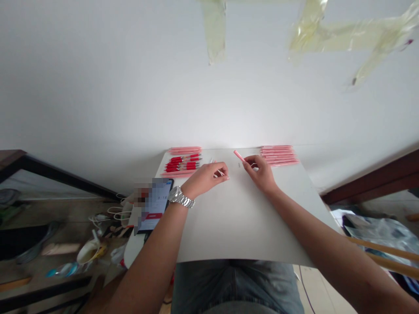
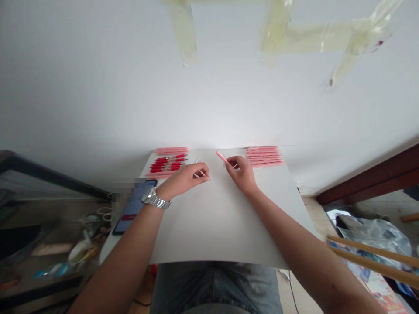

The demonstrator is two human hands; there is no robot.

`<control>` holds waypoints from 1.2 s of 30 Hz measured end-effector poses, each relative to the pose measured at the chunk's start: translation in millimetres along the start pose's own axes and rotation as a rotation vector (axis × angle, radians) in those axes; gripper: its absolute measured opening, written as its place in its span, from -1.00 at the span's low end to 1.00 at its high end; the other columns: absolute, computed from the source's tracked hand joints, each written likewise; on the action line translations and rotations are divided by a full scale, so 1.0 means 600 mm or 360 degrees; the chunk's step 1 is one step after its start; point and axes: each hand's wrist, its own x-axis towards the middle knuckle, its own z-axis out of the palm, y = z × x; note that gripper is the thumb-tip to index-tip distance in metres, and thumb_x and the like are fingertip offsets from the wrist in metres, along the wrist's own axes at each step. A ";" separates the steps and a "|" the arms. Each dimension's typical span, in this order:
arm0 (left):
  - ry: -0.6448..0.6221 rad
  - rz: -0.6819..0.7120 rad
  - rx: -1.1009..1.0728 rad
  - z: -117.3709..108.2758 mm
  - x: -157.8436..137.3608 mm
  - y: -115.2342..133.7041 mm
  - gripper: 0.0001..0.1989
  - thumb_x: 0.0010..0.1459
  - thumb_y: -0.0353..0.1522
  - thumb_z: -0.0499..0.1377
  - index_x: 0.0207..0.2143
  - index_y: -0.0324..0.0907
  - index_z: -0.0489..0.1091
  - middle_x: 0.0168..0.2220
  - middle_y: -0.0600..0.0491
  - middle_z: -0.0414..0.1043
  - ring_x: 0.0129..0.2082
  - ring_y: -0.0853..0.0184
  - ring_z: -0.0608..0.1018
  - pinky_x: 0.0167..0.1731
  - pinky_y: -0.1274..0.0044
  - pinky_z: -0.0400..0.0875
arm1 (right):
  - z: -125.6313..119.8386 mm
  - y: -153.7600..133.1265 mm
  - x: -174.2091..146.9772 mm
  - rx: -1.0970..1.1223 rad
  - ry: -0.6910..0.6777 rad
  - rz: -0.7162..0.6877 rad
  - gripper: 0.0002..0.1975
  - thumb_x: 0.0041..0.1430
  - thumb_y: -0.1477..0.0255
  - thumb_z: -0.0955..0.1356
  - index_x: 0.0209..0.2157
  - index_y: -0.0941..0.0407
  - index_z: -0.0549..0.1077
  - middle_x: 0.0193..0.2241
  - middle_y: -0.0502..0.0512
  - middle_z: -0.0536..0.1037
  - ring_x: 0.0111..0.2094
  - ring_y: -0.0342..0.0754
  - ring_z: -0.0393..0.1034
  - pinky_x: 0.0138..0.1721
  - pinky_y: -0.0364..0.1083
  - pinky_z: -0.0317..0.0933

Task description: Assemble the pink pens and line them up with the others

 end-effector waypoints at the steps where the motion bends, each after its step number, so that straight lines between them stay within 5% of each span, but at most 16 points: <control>1: 0.0032 -0.0017 -0.0091 0.007 0.005 -0.002 -0.87 0.25 -0.24 0.24 -0.25 -0.10 0.43 -0.25 0.06 0.56 -0.24 0.31 0.61 -0.23 0.50 0.45 | 0.000 0.000 0.000 0.0004 -0.0002 -0.0003 -0.69 0.29 0.09 0.38 -0.23 0.05 0.52 -0.27 0.10 0.60 -0.27 0.00 0.48 -0.20 0.04 0.42; 5: 0.0254 -0.0031 -0.0499 0.035 0.022 -0.020 -0.78 0.24 -0.20 0.26 -0.24 -0.14 0.37 -0.28 0.03 0.56 -0.29 0.33 0.62 -0.24 0.50 0.51 | 0.000 -0.003 -0.001 -0.0002 -0.0005 -0.0020 -0.69 0.30 0.09 0.37 -0.22 0.06 0.51 -0.27 0.11 0.60 -0.25 0.00 0.50 -0.20 0.04 0.42; 14: 0.0663 0.0019 -0.0668 0.052 0.027 -0.050 -0.74 0.19 -0.18 0.32 -0.24 -0.17 0.43 -0.33 0.06 0.53 -0.37 0.38 0.59 -0.28 0.52 0.52 | 0.000 -0.001 -0.003 -0.0028 -0.0021 -0.0046 -0.71 0.31 0.11 0.37 -0.22 0.05 0.52 -0.27 0.10 0.60 -0.26 0.00 0.50 -0.21 0.03 0.42; 25: 0.0961 0.0070 -0.0330 0.058 0.010 -0.057 -0.70 0.31 -0.15 0.24 -0.07 -0.14 0.61 -0.12 -0.06 0.63 -0.20 0.27 0.64 -0.16 0.45 0.56 | -0.002 -0.007 -0.005 -0.0045 -0.0047 -0.0067 -0.73 0.33 0.13 0.37 -0.20 0.05 0.52 -0.27 0.09 0.59 -0.26 0.00 0.49 -0.19 0.03 0.42; 36: 0.1121 0.0311 0.0188 0.055 0.016 -0.066 -0.68 0.45 -0.29 0.07 0.13 -0.08 0.51 -0.12 -0.04 0.51 -0.10 0.28 0.55 -0.04 0.41 0.47 | -0.001 -0.005 -0.005 -0.0074 -0.0085 -0.0158 -0.76 0.34 0.17 0.38 -0.21 0.05 0.53 -0.29 0.08 0.58 -0.27 -0.03 0.48 -0.22 0.01 0.39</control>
